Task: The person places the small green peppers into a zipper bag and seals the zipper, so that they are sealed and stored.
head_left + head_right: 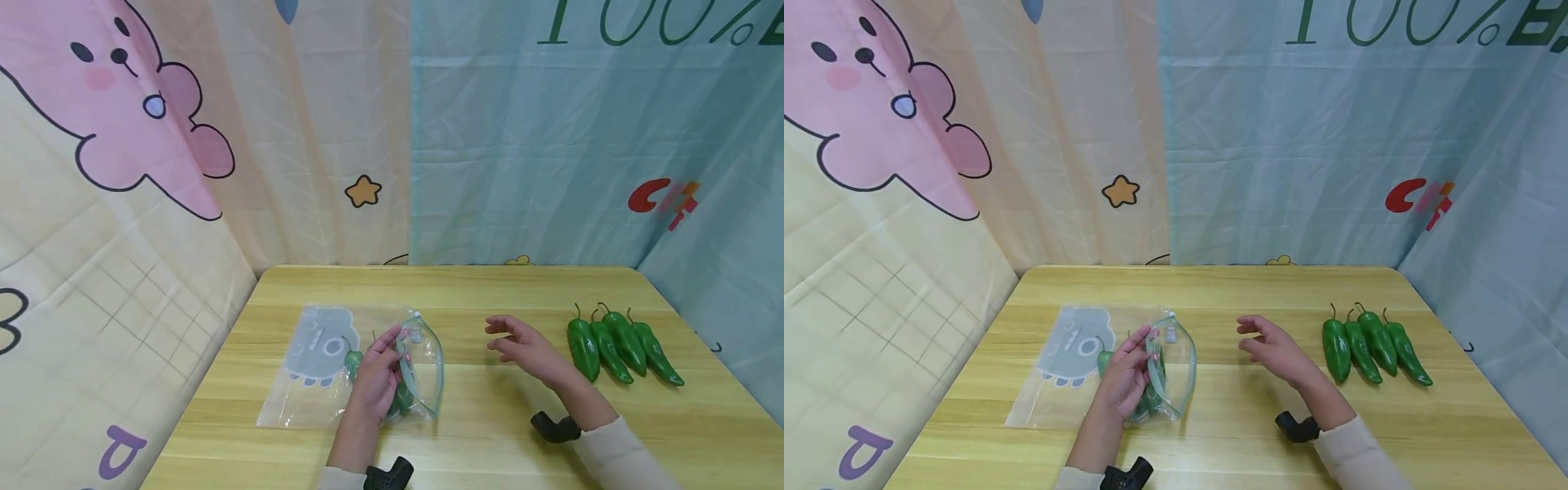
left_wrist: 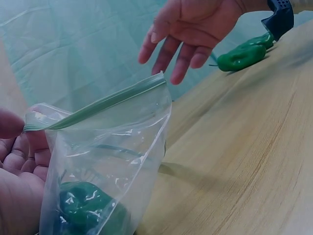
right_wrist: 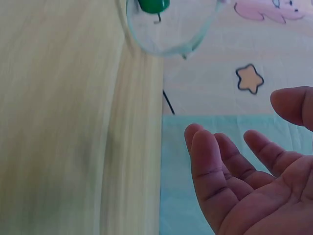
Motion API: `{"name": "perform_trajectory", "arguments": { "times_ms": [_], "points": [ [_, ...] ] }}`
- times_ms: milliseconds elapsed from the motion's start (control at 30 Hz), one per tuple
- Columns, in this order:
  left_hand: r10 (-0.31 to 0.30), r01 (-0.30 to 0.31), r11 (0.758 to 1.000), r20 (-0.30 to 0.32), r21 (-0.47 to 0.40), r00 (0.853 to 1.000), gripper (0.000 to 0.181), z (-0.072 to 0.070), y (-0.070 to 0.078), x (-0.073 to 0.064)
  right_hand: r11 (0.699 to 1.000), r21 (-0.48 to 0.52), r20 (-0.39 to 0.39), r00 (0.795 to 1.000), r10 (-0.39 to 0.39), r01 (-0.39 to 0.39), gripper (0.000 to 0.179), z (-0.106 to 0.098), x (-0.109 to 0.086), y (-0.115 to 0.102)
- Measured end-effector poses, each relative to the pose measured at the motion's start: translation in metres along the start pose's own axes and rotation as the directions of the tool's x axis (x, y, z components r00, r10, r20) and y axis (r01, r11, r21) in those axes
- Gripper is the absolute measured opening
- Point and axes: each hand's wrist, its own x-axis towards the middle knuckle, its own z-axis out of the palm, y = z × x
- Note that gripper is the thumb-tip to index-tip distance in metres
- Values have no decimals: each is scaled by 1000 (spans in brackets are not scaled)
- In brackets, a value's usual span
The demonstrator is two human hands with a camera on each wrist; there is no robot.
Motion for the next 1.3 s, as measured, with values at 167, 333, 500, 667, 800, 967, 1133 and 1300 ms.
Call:
{"name": "perform_trajectory", "arguments": {
  "times_ms": [167,333,500,667,800,967,1133,1300],
  "points": [
    [1,-1,1000,2,-3,1000,53,0,0,0,999,-45,-36,999,-1,-1,54,-22,-10,7],
    [2,-2,1000,2,1,1000,53,0,1,-1,997,-83,-72,997,-9,3,56,-42,-20,11],
    [-2,2,1000,-3,-3,1000,52,0,1,1,990,-138,-106,994,-12,-3,56,-59,-29,15],
    [-1,1,1000,-4,-5,1000,52,0,1,0,969,-249,-129,991,-28,-5,54,-77,-38,23],
    [-3,3,1000,-6,-1,1000,52,0,2,0,944,-329,-156,987,-23,-30,56,-90,-46,27],
    [0,0,1000,-4,6,1000,52,1,2,-2,912,-404,-178,984,1,-74,60,-104,-54,31],
    [0,0,1000,-5,4,1000,52,1,2,-1,898,-429,-191,981,11,-94,61,-111,-60,37],
    [-2,2,1000,-7,1,1000,52,1,2,0,890,-443,-201,979,25,-114,62,-115,-62,42]
  ]
}}
